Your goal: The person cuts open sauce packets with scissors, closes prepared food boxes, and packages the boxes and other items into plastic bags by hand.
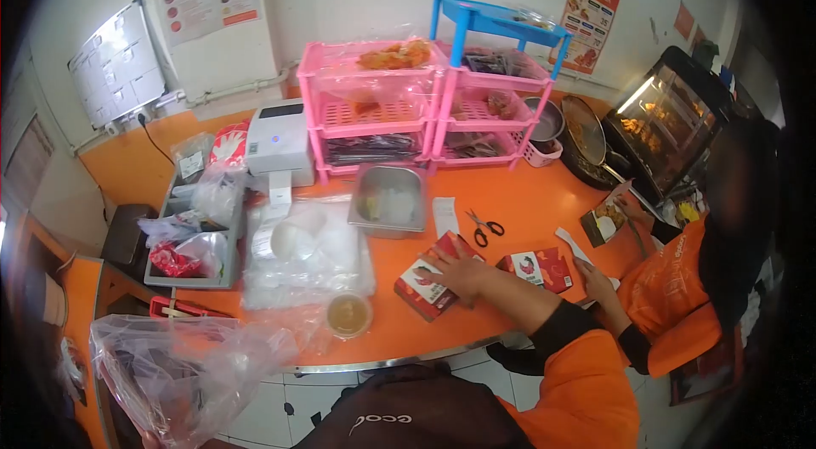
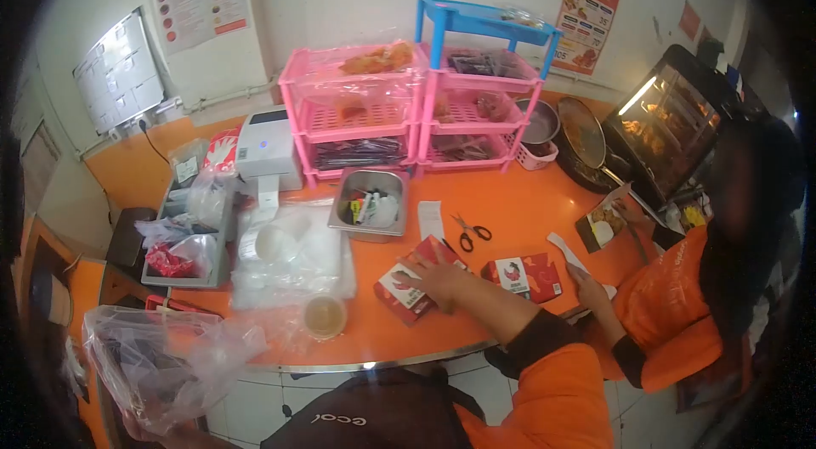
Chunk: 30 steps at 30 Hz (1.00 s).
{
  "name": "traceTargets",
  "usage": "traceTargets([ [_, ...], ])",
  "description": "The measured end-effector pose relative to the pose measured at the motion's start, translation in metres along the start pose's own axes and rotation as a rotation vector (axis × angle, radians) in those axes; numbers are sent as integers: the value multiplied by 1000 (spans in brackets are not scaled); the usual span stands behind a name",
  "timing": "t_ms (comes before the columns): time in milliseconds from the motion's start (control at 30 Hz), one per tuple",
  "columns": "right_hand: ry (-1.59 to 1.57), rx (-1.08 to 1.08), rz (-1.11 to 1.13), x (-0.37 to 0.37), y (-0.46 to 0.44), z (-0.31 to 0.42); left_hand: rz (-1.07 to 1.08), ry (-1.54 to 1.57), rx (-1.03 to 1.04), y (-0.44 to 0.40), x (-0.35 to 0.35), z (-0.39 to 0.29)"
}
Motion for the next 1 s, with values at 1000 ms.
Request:
traceTargets([
  [1000, -1235, -472, -1043, -135, 195, -47, 362, -535, -417, 19, 149, 242],
])
Point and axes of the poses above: each hand's wrist, its own y-axis away from the middle knuckle, its own x-axis out of the palm, z = x × y, the point moved 10 cm from there along -y, towards the middle knuckle, and after that the axes turned 3 degrees about z, right-handed, at the moved point
